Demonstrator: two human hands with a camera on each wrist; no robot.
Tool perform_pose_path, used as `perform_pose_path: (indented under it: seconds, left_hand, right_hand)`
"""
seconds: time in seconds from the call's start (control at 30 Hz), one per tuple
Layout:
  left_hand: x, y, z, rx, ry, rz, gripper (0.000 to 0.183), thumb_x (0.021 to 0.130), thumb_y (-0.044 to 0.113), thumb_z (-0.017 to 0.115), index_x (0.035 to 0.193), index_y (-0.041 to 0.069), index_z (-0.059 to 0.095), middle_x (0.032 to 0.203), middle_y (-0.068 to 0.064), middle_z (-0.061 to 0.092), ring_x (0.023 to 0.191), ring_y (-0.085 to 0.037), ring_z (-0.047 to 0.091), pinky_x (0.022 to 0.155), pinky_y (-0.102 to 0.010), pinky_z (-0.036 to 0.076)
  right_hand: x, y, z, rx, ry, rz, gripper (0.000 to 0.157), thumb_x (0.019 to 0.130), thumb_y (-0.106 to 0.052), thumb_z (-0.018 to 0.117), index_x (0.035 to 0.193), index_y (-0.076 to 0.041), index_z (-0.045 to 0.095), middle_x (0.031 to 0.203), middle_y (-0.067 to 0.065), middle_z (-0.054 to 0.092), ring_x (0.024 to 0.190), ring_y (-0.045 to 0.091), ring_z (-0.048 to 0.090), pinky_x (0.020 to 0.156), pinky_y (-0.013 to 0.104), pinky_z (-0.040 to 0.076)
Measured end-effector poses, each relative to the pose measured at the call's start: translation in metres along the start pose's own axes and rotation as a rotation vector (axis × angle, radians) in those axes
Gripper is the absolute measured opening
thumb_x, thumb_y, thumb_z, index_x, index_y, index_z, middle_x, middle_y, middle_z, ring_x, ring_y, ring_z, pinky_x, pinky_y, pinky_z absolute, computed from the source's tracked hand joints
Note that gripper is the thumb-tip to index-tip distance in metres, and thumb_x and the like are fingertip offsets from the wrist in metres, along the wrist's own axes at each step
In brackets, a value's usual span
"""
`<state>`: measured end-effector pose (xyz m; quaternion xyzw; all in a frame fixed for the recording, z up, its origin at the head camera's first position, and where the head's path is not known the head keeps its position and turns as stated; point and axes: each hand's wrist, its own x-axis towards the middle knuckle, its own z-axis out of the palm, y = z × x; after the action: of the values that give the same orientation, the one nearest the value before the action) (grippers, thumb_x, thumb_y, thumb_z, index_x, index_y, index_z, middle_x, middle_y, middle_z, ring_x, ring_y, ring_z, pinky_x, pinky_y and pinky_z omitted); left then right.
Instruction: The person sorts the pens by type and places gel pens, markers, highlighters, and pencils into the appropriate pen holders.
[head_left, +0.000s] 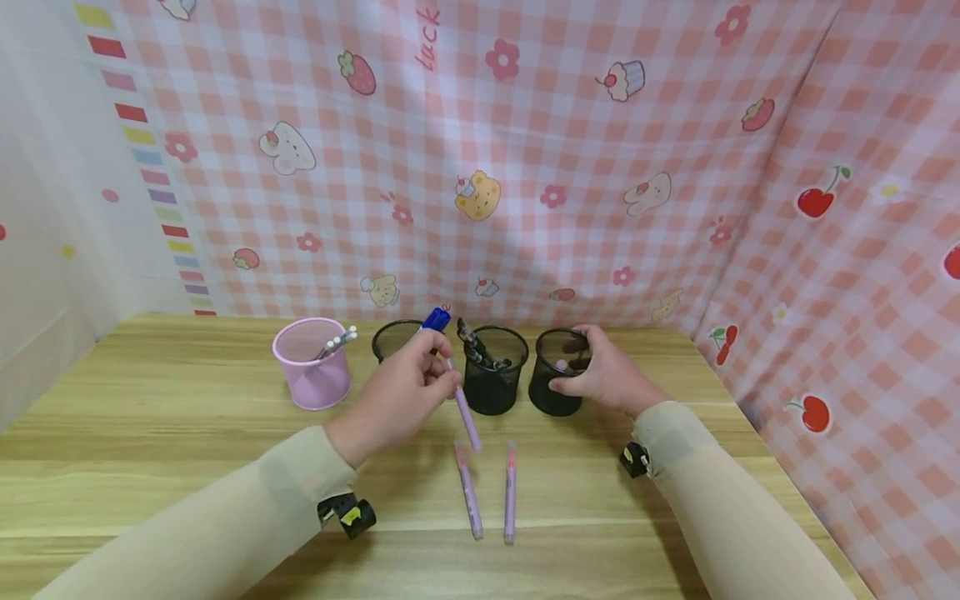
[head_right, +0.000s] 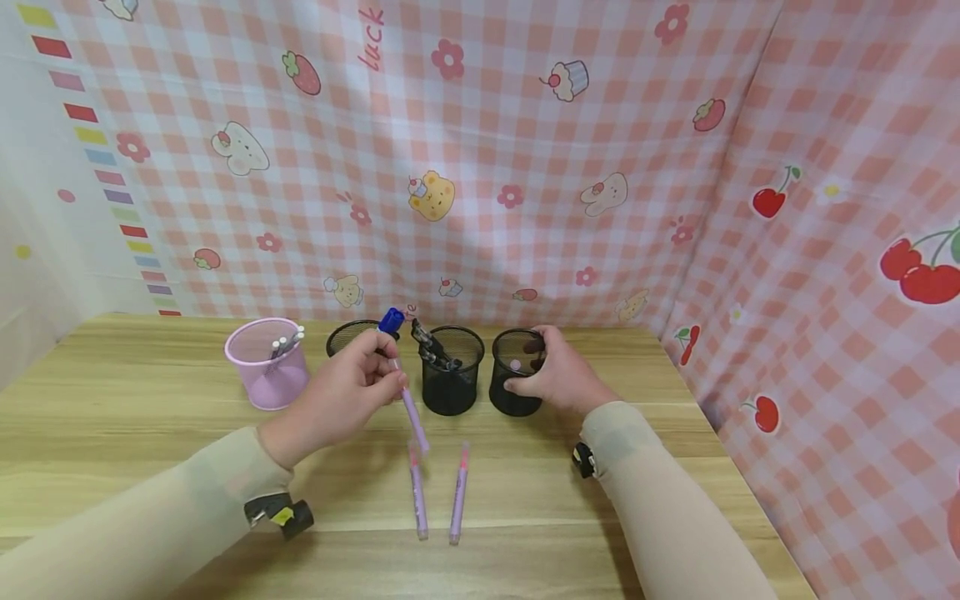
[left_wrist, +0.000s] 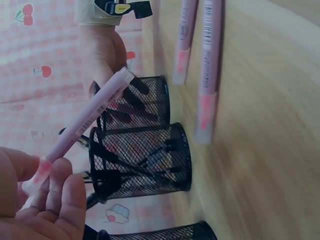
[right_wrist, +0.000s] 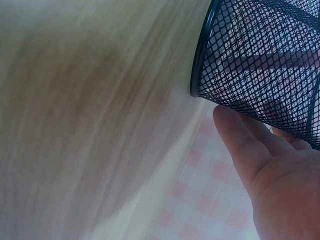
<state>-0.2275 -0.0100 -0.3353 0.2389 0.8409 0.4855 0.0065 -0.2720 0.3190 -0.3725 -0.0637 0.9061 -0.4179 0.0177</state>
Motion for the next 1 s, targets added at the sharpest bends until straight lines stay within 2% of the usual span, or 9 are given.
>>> perform_pose_path:
  seconds: [0.17, 0.43, 0.63, 0.73, 0.87, 1.0]
  left_hand:
    - [0.004, 0.006, 0.004, -0.012, 0.066, 0.06, 0.019, 0.104, 0.012, 0.066, 0.119, 0.012, 0.055, 0.096, -0.001, 0.076, 0.084, -0.024, 0.07, 0.062, -0.024, 0.05]
    - [0.013, 0.017, 0.013, -0.029, 0.176, 0.137, 0.014, 0.105, 0.017, 0.066, 0.115, 0.014, 0.056, 0.094, 0.0, 0.073, 0.074, -0.02, 0.063, 0.056, -0.024, 0.045]
    - [0.022, 0.024, 0.024, -0.034, 0.262, 0.17, 0.014, 0.104, 0.019, 0.068, 0.111, 0.013, 0.058, 0.095, -0.001, 0.074, 0.077, -0.014, 0.063, 0.062, -0.025, 0.049]
    - [0.025, 0.029, 0.029, -0.016, 0.299, 0.177, 0.015, 0.103, 0.02, 0.069, 0.112, 0.013, 0.059, 0.097, 0.0, 0.075, 0.078, -0.013, 0.063, 0.063, -0.025, 0.049]
    - [0.031, 0.033, 0.036, 0.038, 0.349, 0.209, 0.017, 0.103, 0.022, 0.07, 0.113, 0.011, 0.06, 0.097, -0.001, 0.077, 0.07, -0.012, 0.059, 0.059, -0.025, 0.046]
    - [0.036, 0.035, 0.044, 0.077, 0.369, 0.244, 0.016, 0.104, 0.023, 0.069, 0.112, 0.012, 0.06, 0.096, -0.001, 0.077, 0.065, -0.011, 0.057, 0.056, -0.025, 0.046]
  right_hand:
    - [-0.001, 0.0, 0.0, -0.005, 0.002, -0.006, 0.092, 0.082, -0.019, 0.089, 0.152, 0.0, 0.033, 0.139, 0.02, 0.061, 0.124, 0.036, 0.064, 0.11, 0.052, 0.049]
    - [-0.001, 0.0, 0.0, -0.03, 0.014, -0.01, 0.093, 0.08, -0.024, 0.091, 0.151, -0.002, 0.036, 0.137, 0.018, 0.063, 0.126, 0.036, 0.063, 0.111, 0.052, 0.048]
    - [-0.001, 0.0, 0.0, -0.033, 0.015, -0.005, 0.093, 0.079, -0.026, 0.092, 0.15, -0.003, 0.036, 0.135, 0.018, 0.065, 0.125, 0.035, 0.064, 0.11, 0.051, 0.049]
    - [-0.001, 0.001, 0.0, -0.027, 0.011, -0.004, 0.093, 0.08, -0.026, 0.091, 0.15, -0.002, 0.035, 0.134, 0.018, 0.065, 0.125, 0.034, 0.065, 0.11, 0.051, 0.05]
    - [-0.001, 0.0, 0.0, -0.04, 0.015, -0.002, 0.092, 0.08, -0.025, 0.091, 0.15, -0.003, 0.035, 0.136, 0.018, 0.065, 0.127, 0.036, 0.063, 0.11, 0.052, 0.049]
    - [-0.002, -0.001, 0.0, -0.061, 0.017, -0.002, 0.092, 0.081, -0.026, 0.091, 0.151, -0.003, 0.035, 0.139, 0.018, 0.062, 0.129, 0.037, 0.061, 0.111, 0.054, 0.048]
